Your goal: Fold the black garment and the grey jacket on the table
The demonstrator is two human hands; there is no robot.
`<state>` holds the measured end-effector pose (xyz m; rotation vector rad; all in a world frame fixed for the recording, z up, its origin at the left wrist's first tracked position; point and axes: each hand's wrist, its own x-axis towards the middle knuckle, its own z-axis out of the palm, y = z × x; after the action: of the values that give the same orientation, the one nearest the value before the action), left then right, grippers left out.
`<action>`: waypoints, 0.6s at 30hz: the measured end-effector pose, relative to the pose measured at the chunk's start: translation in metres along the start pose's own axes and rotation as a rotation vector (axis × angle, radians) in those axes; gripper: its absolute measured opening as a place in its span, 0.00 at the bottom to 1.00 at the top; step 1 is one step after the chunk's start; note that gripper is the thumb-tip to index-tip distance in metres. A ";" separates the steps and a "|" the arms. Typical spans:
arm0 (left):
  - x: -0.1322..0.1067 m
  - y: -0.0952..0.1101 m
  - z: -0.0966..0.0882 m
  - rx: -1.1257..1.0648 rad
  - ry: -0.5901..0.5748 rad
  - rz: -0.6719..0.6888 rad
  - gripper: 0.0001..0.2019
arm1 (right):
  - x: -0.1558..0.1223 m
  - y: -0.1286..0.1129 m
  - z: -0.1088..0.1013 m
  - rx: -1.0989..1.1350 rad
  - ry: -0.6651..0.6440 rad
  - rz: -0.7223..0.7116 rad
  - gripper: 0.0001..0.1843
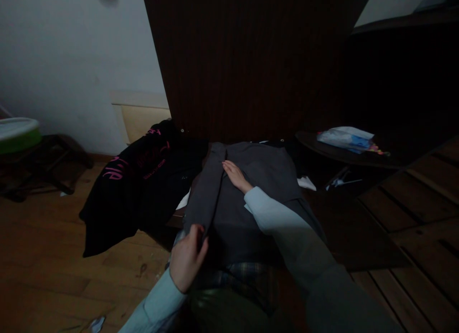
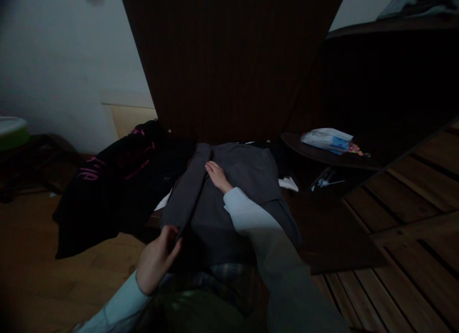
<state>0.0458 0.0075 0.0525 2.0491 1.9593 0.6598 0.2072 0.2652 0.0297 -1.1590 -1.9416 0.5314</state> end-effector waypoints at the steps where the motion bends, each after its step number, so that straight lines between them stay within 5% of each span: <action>1: -0.002 0.002 0.008 0.012 -0.035 0.027 0.07 | 0.001 0.002 0.000 0.050 0.008 0.023 0.23; 4: -0.007 0.005 0.023 0.029 -0.080 0.064 0.07 | 0.002 0.006 0.000 0.156 0.034 0.066 0.26; 12: -0.004 0.023 0.012 -0.212 0.083 0.190 0.07 | 0.002 0.006 -0.002 0.302 0.117 0.116 0.26; 18: -0.003 0.034 0.022 -0.292 0.045 0.278 0.07 | 0.002 0.005 -0.008 0.435 0.146 0.172 0.30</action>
<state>0.0865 0.0052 0.0488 2.1488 1.5021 0.9932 0.2158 0.2685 0.0322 -1.0508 -1.5121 0.8847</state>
